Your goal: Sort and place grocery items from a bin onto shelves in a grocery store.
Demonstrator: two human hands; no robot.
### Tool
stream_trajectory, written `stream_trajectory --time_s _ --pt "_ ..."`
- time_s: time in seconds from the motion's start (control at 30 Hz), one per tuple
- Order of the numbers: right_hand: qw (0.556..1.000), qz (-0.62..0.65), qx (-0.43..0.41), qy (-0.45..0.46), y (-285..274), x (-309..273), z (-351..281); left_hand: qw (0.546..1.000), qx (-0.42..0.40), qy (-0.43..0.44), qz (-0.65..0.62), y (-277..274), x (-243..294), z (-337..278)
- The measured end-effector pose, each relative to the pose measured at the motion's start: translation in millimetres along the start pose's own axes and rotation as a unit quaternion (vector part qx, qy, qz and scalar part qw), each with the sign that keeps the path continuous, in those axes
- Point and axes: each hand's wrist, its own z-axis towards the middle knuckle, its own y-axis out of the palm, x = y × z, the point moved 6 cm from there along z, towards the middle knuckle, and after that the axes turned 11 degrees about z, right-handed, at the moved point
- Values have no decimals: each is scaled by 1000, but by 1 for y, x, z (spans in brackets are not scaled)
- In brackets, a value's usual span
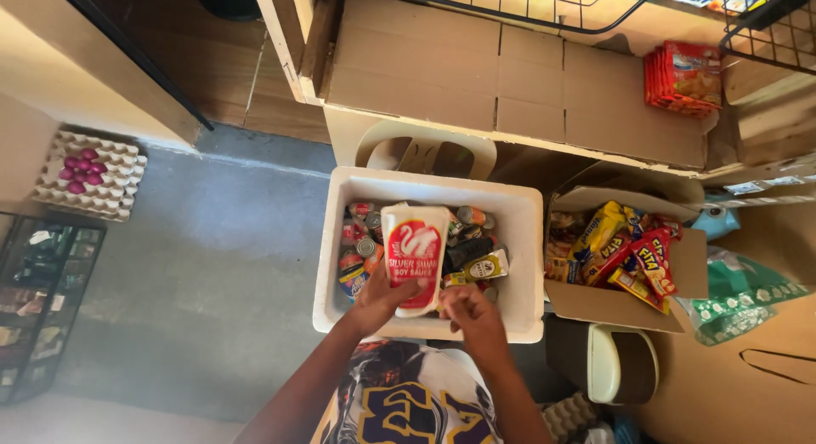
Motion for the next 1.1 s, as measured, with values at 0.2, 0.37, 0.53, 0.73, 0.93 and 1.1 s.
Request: stream_trajectory --time_s 0.2,0.37,0.53,0.73,0.93,1.1 --pt "992 33 37 -115 10 -69 -3 990 -26 -17 137 15 -25 -10" --pt "987 81 82 -109 -7 -61 7 996 -60 -44 56 30 -51 -1" --pt "955 273 50 -103 -9 -72 12 997 -57 -23 39 43 -31 7" --pt "949 275 70 -136 -39 -91 19 993 12 77 89 55 15 29" --pt "941 266 33 -208 -56 -118 13 990 57 111 57 81 34 44" --pt "970 112 84 -199 -74 -123 4 980 112 145 78 97 55 49"
